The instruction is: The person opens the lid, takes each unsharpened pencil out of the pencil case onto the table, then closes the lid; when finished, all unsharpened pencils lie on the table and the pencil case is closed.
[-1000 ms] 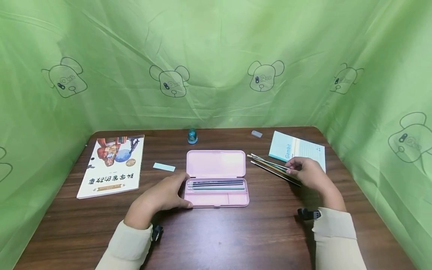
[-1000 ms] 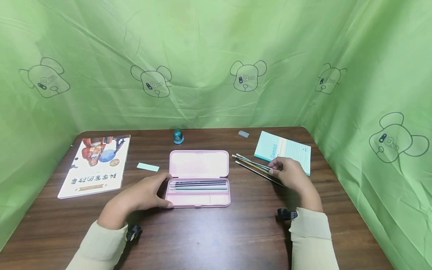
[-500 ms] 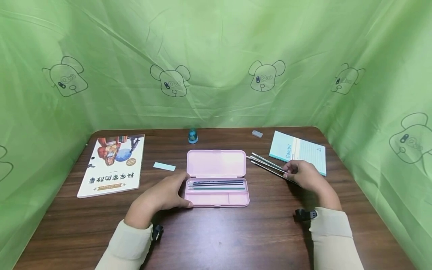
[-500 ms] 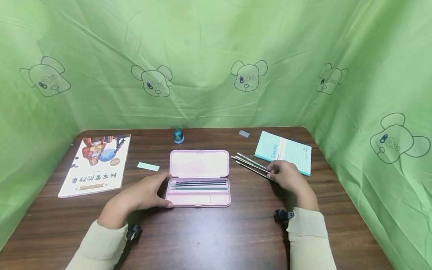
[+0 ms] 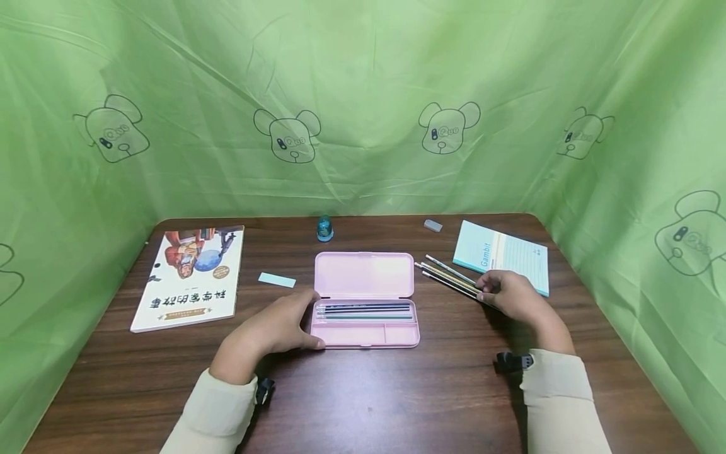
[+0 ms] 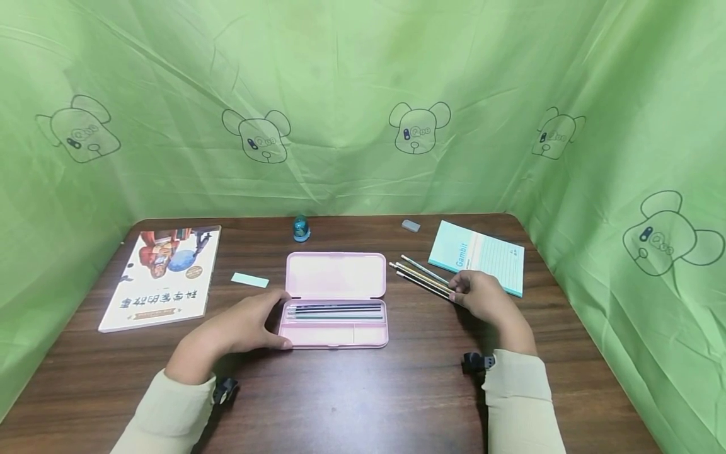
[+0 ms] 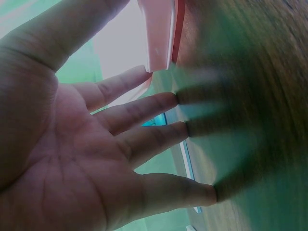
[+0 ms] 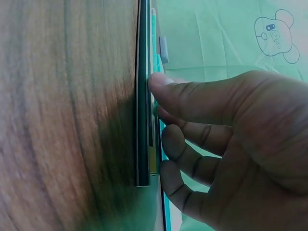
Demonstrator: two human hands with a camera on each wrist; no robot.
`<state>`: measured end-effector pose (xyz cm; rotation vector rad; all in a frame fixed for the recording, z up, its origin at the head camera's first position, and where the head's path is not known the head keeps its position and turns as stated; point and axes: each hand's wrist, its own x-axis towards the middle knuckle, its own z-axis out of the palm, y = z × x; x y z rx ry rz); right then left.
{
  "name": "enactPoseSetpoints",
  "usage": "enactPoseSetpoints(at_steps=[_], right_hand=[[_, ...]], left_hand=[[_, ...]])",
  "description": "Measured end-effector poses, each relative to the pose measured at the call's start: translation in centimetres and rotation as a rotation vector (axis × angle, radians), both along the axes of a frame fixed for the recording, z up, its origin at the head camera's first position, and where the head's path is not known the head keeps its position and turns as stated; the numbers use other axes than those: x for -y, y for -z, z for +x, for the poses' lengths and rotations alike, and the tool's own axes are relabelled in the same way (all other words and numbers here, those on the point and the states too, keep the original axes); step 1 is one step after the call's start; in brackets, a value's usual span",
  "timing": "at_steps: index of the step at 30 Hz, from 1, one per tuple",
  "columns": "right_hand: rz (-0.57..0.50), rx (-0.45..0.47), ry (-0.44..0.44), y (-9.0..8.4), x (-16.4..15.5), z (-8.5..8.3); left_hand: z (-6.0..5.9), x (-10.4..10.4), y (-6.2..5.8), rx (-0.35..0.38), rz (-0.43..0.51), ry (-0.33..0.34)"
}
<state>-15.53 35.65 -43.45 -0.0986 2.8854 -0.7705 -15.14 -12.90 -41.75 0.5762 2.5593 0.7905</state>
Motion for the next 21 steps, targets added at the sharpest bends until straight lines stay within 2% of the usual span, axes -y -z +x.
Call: enactPoseSetpoints(at_steps=[7, 12, 16, 21], right_hand=[[-0.011, -0.028, -0.010, -0.6, 0.8, 0.0], [-0.063, -0.041, -0.039, -1.9, 3.6, -0.1], [-0.095, -0.074, -0.126, -2.5, 6.9, 0.1], [-0.103, -0.067, -0.275, -2.3, 11.7, 0.8]], left_hand=[[0.1, 0.1, 0.0, 0.003, 0.005, -0.003], [0.1, 0.1, 0.0, 0.006, 0.003, -0.009], [0.1, 0.1, 0.0, -0.001, 0.003, -0.004], [0.0, 0.0, -0.1, -0.001, 0.001, -0.003]])
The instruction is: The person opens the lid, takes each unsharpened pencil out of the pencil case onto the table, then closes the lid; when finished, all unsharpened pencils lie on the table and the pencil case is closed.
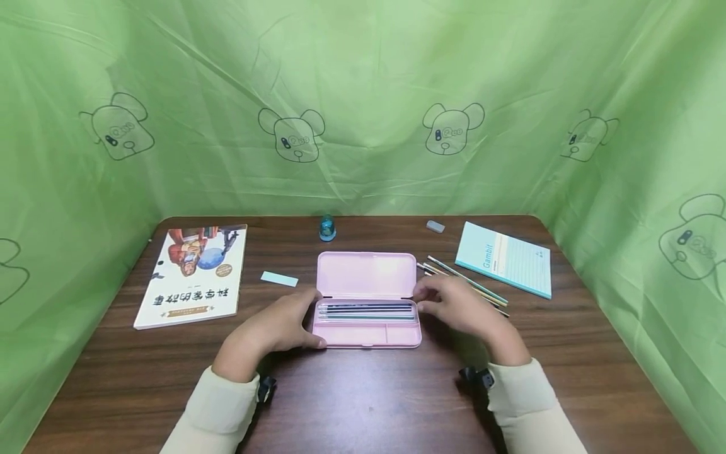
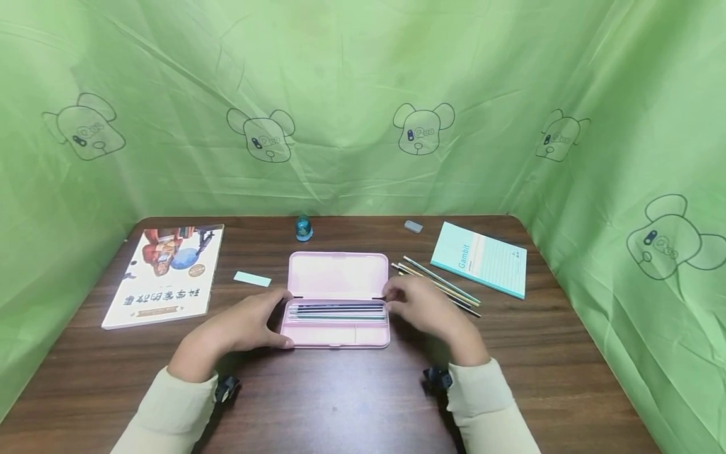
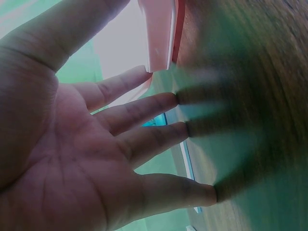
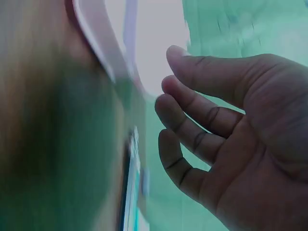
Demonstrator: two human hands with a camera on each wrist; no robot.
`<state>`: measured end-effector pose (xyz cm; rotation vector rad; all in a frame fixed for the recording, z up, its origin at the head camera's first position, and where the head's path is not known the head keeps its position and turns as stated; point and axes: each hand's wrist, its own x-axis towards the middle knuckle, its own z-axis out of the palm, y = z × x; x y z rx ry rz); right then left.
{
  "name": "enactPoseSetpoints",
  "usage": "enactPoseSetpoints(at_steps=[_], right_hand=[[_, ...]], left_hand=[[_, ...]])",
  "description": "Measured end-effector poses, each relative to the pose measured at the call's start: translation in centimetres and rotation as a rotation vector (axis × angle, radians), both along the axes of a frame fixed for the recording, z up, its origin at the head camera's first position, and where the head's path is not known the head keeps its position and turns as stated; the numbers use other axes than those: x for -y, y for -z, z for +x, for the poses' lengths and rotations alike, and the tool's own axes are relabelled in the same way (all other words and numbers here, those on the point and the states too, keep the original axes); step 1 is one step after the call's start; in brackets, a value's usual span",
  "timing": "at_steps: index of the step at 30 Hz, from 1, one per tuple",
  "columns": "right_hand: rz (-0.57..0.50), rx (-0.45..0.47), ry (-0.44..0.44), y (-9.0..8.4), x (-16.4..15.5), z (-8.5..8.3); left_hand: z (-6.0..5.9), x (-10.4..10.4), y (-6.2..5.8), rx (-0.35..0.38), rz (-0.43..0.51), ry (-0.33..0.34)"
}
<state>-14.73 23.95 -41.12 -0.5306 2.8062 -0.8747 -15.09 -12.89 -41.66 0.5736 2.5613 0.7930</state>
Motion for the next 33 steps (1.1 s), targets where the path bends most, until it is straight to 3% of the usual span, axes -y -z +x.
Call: enactPoseSetpoints(at_steps=[5, 18, 33], right_hand=[[0.069, -0.004, -0.113, 0.6, 3.1, 0.7], [0.147, -0.001, -0.154, 1.1, 4.4, 1.2], [0.121, 0.061, -0.179, 1.8, 4.7, 1.1]], left_hand=[[-0.1, 0.0, 0.1, -0.001, -0.004, -0.003], [-0.1, 0.0, 0.2, -0.001, -0.010, -0.005], [0.0, 0.0, 0.0, -0.012, -0.004, 0.002]])
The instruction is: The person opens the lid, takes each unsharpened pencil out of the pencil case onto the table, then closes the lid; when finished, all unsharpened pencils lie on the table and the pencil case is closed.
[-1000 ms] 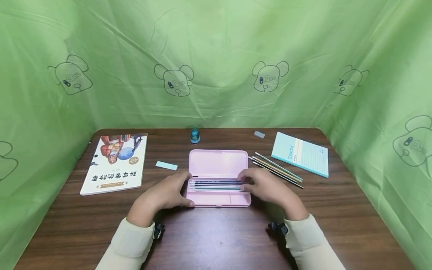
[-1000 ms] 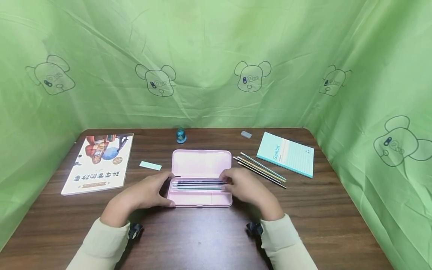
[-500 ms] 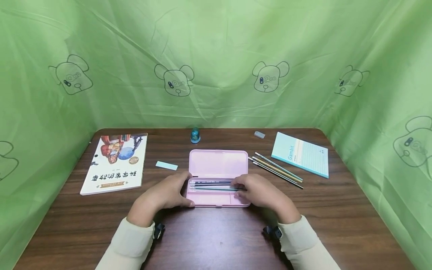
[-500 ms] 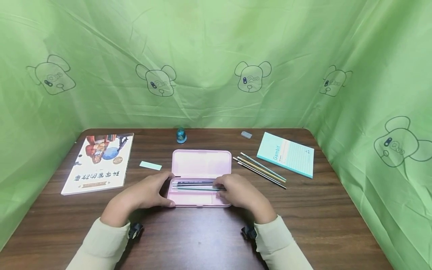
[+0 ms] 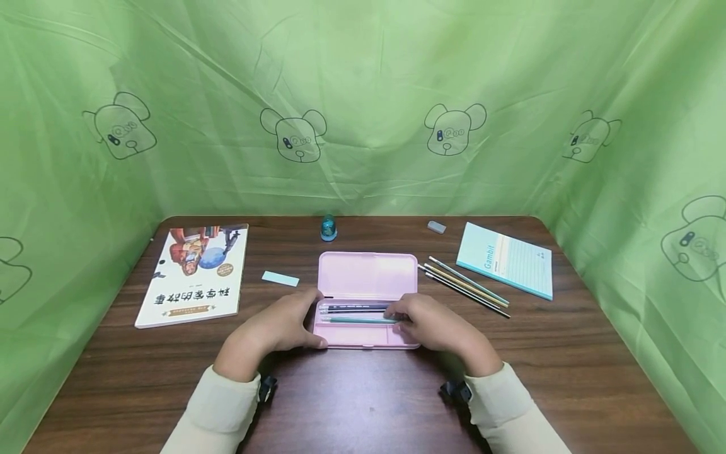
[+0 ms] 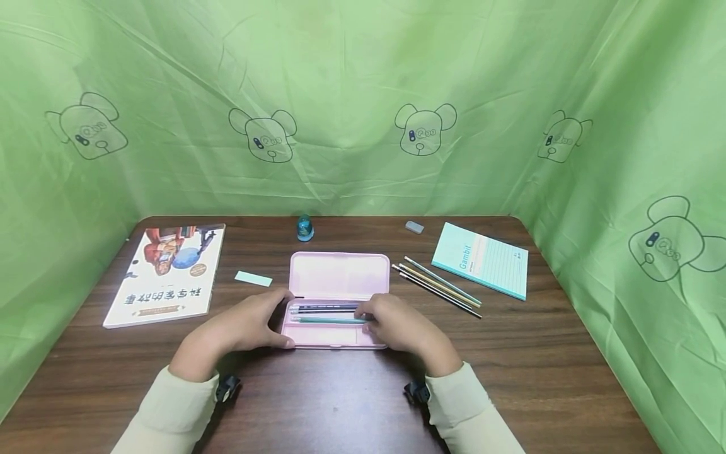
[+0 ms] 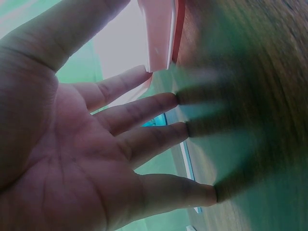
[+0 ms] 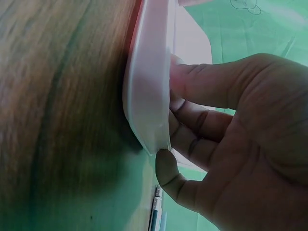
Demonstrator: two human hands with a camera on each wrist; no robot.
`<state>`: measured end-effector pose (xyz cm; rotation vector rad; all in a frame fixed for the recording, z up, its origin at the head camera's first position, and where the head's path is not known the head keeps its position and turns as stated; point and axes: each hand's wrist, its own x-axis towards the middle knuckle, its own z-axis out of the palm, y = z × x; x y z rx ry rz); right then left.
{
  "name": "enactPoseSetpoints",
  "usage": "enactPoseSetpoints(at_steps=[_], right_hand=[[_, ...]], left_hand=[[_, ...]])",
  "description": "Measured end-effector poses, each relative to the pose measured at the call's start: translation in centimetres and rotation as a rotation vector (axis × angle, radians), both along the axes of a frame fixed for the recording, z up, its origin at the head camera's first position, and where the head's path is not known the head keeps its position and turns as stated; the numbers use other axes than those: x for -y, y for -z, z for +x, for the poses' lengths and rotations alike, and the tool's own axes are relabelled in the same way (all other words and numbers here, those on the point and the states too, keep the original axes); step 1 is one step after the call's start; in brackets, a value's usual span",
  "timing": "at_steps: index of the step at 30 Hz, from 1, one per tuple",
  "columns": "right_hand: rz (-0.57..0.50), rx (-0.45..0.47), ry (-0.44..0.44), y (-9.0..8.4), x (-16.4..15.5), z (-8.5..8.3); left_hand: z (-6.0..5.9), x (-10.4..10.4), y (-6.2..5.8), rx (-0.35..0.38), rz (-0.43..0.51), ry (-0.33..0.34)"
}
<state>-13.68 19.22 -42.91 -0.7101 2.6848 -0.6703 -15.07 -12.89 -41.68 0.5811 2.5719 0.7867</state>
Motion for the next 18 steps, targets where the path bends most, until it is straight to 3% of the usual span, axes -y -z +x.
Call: enactPoseSetpoints(at_steps=[6, 12, 18], right_hand=[[0.005, 0.007, -0.001, 0.1, -0.1, 0.0], [-0.057, 0.020, 0.024, -0.1, -0.5, -0.1], [-0.100, -0.052, 0.011, -0.6, -1.2, -0.2]], left_hand=[[0.0, 0.1, 0.1, -0.013, 0.008, 0.006], [0.0, 0.1, 0.1, -0.016, 0.007, 0.008], [0.0, 0.0, 0.0, -0.009, 0.001, 0.005]])
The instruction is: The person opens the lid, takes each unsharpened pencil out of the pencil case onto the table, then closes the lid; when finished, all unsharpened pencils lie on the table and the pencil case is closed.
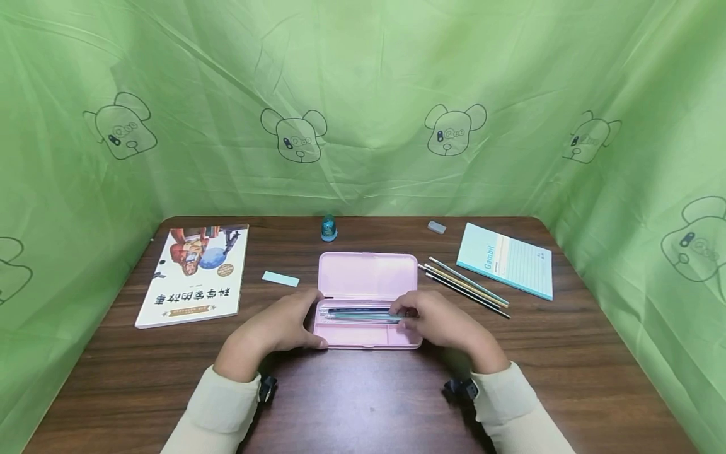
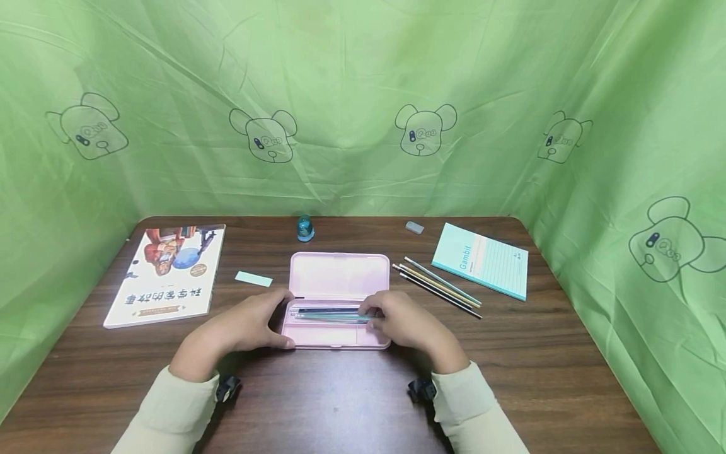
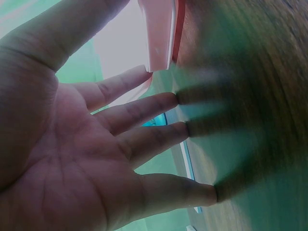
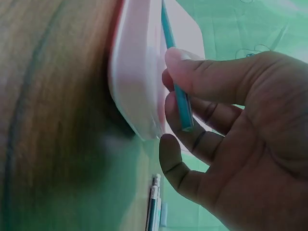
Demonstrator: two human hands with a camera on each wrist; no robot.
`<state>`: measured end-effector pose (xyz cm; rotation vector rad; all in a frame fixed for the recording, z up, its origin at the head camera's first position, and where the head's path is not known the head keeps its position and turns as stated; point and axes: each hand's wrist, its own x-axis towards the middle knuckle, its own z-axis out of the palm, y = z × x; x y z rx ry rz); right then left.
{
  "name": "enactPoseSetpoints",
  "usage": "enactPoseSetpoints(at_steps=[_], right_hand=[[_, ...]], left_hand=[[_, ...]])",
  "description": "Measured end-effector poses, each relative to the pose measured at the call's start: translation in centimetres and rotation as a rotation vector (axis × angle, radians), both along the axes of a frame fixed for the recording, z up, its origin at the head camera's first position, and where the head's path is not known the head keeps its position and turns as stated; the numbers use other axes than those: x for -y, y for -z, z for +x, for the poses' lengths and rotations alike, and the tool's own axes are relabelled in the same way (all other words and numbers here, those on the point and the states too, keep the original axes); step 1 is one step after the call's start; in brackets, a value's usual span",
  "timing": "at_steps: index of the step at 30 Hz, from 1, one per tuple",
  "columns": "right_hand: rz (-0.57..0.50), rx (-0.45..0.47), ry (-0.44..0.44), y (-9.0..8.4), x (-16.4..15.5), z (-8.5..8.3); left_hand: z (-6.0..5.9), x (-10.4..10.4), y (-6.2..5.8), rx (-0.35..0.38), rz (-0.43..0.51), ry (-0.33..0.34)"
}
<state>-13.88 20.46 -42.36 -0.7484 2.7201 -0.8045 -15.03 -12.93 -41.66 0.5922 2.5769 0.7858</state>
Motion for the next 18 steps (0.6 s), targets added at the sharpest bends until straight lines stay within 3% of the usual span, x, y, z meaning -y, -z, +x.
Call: enactPoseSetpoints(at_steps=[10, 18], right_hand=[[-0.116, 0.069, 0.130, -1.3, -3.1, 0.4], [-0.082, 0.004, 0.272, -2.2, -8.8, 1.4]], left_hand=[[0.0, -0.1, 0.5, 0.017, -0.005, -0.008], [0.0, -0.1, 0.2, 0.032, -0.009, -0.020]])
